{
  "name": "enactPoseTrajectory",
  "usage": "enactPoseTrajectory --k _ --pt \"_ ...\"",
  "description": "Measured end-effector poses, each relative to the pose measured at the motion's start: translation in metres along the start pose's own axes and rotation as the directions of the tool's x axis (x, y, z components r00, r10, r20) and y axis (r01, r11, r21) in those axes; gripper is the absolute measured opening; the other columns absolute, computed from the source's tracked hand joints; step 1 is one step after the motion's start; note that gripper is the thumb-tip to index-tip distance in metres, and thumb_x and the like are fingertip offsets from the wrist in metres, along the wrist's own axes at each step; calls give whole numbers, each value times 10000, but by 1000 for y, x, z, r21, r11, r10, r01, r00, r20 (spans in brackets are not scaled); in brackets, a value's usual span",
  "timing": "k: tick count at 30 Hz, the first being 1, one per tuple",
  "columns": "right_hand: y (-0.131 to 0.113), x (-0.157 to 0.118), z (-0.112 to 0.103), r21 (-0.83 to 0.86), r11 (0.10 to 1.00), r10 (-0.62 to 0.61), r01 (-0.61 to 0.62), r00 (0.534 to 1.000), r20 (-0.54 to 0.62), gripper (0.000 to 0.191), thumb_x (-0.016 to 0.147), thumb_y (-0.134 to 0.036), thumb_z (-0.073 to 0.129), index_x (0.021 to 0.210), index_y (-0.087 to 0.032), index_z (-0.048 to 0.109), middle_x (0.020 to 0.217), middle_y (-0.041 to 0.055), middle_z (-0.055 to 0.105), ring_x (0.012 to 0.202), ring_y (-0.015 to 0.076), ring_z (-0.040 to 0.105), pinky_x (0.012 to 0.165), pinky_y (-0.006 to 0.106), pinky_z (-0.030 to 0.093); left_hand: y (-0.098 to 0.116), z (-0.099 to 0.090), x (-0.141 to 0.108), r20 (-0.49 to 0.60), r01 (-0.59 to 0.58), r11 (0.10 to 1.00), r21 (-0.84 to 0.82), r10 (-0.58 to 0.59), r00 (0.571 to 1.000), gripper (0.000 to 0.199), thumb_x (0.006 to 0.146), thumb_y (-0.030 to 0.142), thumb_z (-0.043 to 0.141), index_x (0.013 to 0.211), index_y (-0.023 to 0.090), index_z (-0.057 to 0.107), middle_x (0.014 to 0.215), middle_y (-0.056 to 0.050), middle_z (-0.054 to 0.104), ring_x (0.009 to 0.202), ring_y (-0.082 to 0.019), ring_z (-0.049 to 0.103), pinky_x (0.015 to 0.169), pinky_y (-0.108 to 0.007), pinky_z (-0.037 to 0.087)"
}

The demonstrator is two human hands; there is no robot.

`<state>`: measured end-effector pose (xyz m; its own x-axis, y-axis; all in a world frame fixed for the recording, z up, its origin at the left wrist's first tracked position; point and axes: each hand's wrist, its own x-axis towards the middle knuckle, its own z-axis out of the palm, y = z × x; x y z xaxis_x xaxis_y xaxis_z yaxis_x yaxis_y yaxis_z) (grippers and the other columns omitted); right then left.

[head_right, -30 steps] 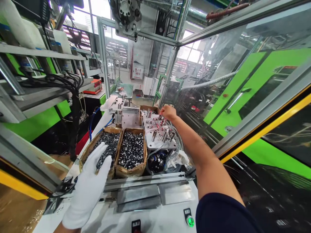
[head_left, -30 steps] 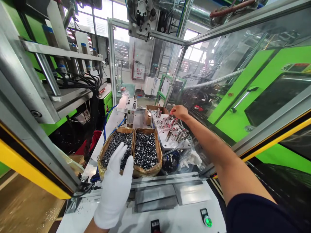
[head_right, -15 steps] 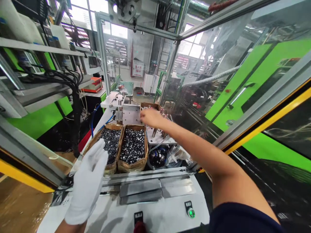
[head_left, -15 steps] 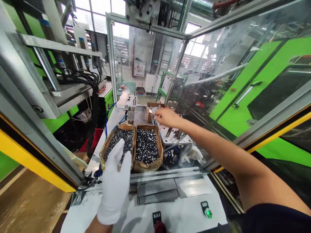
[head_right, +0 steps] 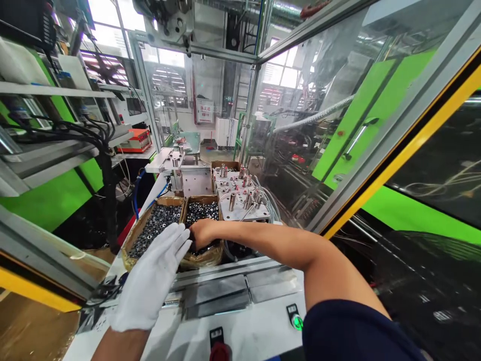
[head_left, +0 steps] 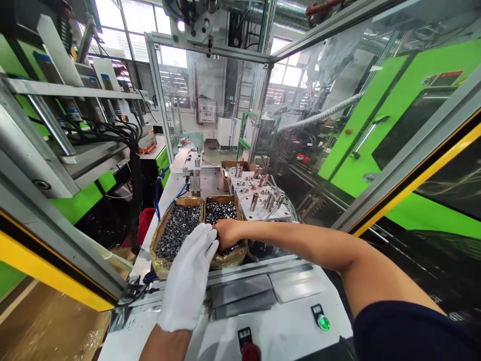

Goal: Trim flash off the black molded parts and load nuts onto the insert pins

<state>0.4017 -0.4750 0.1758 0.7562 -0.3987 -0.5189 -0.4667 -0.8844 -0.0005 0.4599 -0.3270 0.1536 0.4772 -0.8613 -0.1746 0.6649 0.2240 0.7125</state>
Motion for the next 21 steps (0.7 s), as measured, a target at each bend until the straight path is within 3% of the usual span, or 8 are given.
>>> enactPoseTrajectory --k 2,4,8,12,16,19,21 --pt "-4 0 -1 -64 997 -35 35 999 6 378 859 -333 602 1155 -109 679 1200 174 699 1157 308 650 859 306 523 3 9 6 -87 140 985 -105 -150 985 246 813 75 563 1002 126 713 1202 -133 702 1105 -214 679 998 -352 547" --pt "-5 1 -3 -102 994 -45 43 999 -18 314 841 -239 607 1101 -96 707 1152 178 719 1113 308 674 798 291 528 6 16 10 -130 198 969 -151 -218 967 269 825 21 514 1003 103 699 1154 -144 718 1051 -198 701 959 -325 566" --pt "6 0 -13 -86 995 33 -46 988 -149 263 776 -117 623 1001 -85 756 1040 183 753 1026 299 709 741 271 517 7 20 17 -151 162 965 -208 -196 969 255 829 9 513 982 109 690 1084 -126 735 995 -175 714 930 -296 574" --pt "20 -11 -29 2 998 60 -62 956 -288 312 782 -123 627 1068 -123 752 1087 127 753 1031 252 698 786 254 500 1 24 29 -189 152 953 -264 -206 960 204 872 43 481 905 128 664 973 -98 732 915 -159 719 898 -301 572" --pt "13 -29 -36 202 966 -67 160 912 -404 249 798 -198 680 1028 -177 773 1019 38 772 911 157 695 746 203 466 -7 38 48 -97 267 908 -324 -313 945 287 957 175 398 748 148 593 790 -65 693 722 -158 695 706 -318 597" --pt "5 -40 -35 176 972 -82 155 927 -366 214 829 -285 687 1006 -217 788 999 37 774 912 176 685 714 236 442 -11 49 55 -14 300 873 -384 -330 944 336 963 124 339 746 144 594 693 -30 658 627 -116 651 610 -240 571" --pt "9 -44 -37 179 977 -44 119 926 -375 206 851 -280 663 996 -210 792 993 50 773 917 178 678 720 244 437 -12 52 55 0 274 877 -395 -299 954 321 962 120 342 796 138 616 721 -39 674 661 -123 662 646 -259 593"
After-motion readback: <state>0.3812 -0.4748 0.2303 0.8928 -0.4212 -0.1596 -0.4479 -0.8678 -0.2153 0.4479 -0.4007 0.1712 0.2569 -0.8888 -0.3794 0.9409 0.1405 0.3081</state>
